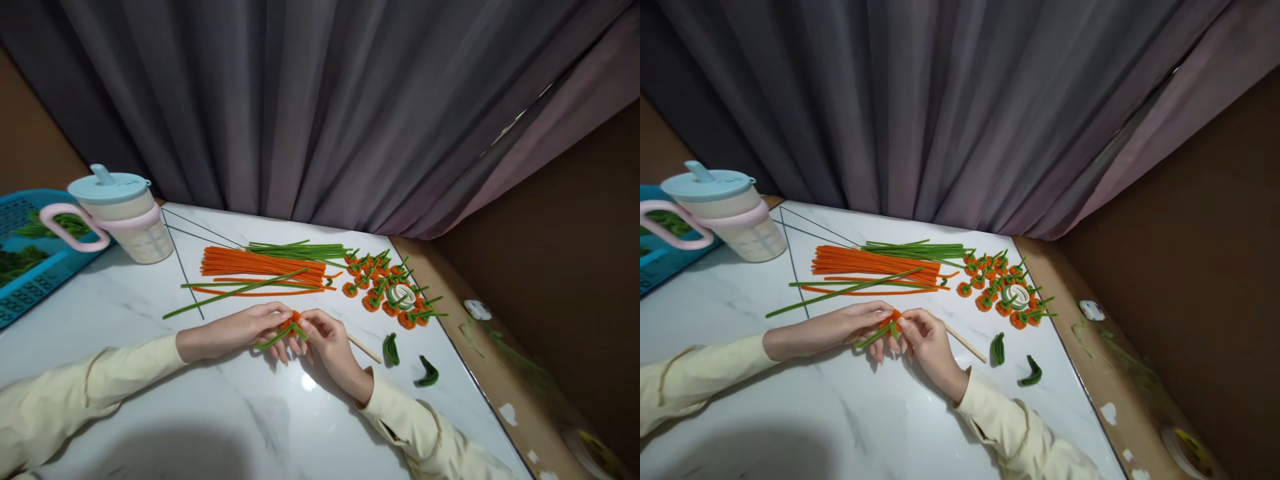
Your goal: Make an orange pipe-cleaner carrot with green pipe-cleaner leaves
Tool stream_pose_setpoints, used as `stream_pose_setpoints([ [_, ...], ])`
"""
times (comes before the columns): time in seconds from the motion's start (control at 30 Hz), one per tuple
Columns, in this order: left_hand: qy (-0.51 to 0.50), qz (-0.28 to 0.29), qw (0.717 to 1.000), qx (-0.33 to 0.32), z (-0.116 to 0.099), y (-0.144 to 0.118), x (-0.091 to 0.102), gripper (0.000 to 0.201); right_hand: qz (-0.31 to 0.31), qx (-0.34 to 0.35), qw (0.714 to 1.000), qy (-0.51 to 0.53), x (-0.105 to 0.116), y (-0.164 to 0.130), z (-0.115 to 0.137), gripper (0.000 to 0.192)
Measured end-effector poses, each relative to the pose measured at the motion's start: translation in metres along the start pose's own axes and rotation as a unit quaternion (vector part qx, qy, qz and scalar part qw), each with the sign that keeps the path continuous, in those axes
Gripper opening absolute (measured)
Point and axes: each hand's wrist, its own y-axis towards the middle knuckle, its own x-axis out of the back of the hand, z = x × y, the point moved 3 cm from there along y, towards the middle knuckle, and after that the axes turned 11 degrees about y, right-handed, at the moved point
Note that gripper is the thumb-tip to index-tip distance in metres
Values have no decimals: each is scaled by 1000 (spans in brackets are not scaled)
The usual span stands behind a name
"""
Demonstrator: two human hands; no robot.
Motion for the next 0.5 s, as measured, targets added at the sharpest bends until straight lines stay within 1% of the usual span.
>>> stream_pose_setpoints([
  [0.07,-53,37,998,27,-2,-2,-1,34,12,-15,1000,14,-1,-1,2,35],
  [0.17,-93,55,993,55,-4,-6,-2,34,37,-19,999,16,-3,-2,5,34],
  [0.33,-87,28,993,73,-5,-10,-3,33,65,-24,997,-13,-3,-4,11,34],
  [0.5,-74,25,996,52,-5,-10,-2,31,56,-22,998,-27,-2,-3,15,36],
])
